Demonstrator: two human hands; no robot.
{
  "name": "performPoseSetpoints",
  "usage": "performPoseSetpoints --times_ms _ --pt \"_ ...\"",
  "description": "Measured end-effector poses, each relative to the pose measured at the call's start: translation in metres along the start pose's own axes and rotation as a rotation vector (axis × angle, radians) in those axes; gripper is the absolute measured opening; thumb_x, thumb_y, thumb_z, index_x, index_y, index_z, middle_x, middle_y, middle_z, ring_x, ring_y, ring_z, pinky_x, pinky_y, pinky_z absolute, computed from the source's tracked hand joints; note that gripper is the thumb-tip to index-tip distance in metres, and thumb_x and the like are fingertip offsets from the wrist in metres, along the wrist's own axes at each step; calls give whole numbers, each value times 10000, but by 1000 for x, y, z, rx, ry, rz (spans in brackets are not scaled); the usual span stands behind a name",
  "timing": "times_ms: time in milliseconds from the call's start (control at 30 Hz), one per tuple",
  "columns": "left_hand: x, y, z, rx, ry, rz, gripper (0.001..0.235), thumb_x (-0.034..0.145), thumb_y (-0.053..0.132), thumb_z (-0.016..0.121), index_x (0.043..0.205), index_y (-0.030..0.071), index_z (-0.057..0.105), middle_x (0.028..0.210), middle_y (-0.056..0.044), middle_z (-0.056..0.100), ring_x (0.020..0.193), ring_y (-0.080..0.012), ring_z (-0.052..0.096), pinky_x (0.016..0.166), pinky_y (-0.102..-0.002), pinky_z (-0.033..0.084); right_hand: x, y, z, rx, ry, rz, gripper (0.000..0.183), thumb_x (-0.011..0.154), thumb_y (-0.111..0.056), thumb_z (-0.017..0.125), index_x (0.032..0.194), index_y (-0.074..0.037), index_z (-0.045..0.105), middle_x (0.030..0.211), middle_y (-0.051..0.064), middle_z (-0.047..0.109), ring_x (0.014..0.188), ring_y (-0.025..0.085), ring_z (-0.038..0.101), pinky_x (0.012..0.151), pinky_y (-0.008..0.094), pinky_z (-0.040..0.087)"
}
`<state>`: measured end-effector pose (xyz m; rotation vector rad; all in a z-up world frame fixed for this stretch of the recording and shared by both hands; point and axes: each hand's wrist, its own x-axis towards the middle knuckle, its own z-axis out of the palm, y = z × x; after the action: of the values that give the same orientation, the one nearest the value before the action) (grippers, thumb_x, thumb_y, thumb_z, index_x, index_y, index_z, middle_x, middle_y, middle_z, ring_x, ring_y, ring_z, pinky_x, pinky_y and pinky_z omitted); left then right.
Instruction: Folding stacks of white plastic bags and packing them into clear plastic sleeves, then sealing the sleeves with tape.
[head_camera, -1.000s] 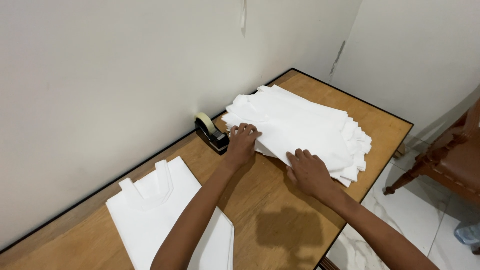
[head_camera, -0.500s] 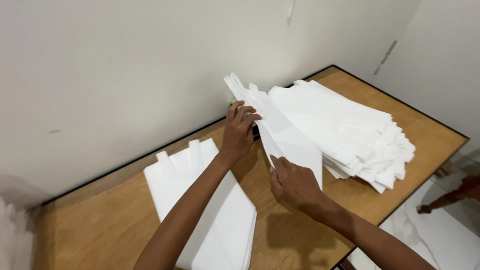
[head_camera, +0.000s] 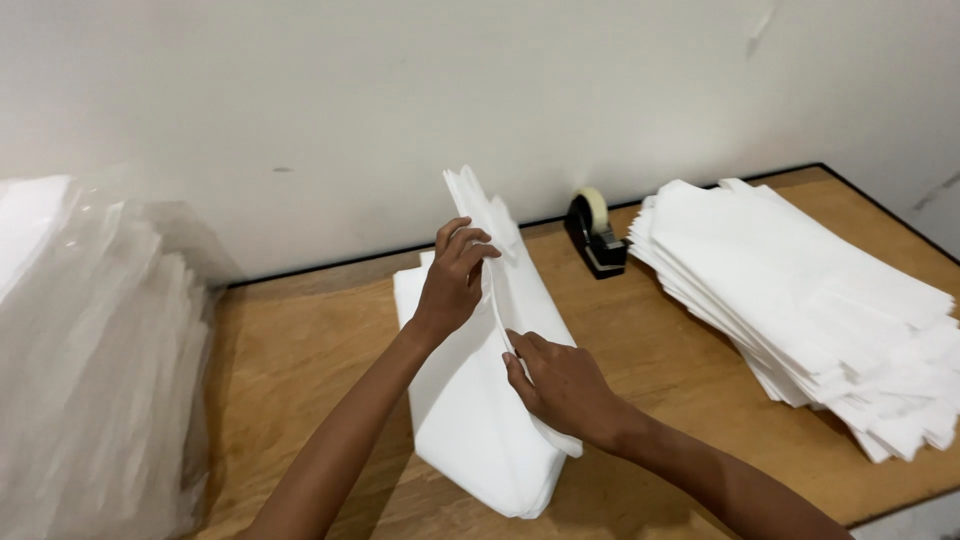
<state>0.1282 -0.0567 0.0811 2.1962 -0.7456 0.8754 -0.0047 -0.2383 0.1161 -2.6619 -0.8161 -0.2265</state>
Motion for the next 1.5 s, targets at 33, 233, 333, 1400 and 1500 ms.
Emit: performPoseSetpoints --times_ms 33,233,333,1400,1500 --pt "-8 -3 -9 11 5 -7 269 890 -131 590 969 113 669 1081 -18 582 1324 -310 440 1034 -409 484 3 -6 1 4 -3 -13 409 1030 -275 401 1225 21 605 894 159 705 715 301 744 541 414 603" --pt "-60 -38 -42 -54 -49 -209 263 876 -115 596 981 112 678 1083 -38 591 1247 -290 495 1024 -410 482 15 -28 9 122 -175 -57 416 1024 -282 447 1270 26 578 955 174 713 780 307 748 614 428 608" --pt "-85 -53 -51 -112 -102 -359 269 899 -57 600 1032 160 687 1090 -15 596 1232 -257 531 1031 -417 480 18 -28 19 190 -255 -57 425 1020 -298 448 1262 22 589 976 163 719 807 293 744 645 420 611" --pt "-132 55 -69 -349 -238 -1129 707 931 103 399 1556 -66 115 1518 -254 224 1486 -413 161 1213 -516 207 11 97 42 518 -360 499 821 857 -457 688 1509 -64 378 1372 181 461 1411 335 271 1200 511 236" --pt "-141 46 -61 -347 -232 -1110 716 921 79 380 1557 -72 86 1517 -259 213 1486 -413 139 1219 -515 167 11 97 41 523 -402 486 837 878 -457 676 1538 -82 325 1445 193 409 1453 355 196 1224 534 168"
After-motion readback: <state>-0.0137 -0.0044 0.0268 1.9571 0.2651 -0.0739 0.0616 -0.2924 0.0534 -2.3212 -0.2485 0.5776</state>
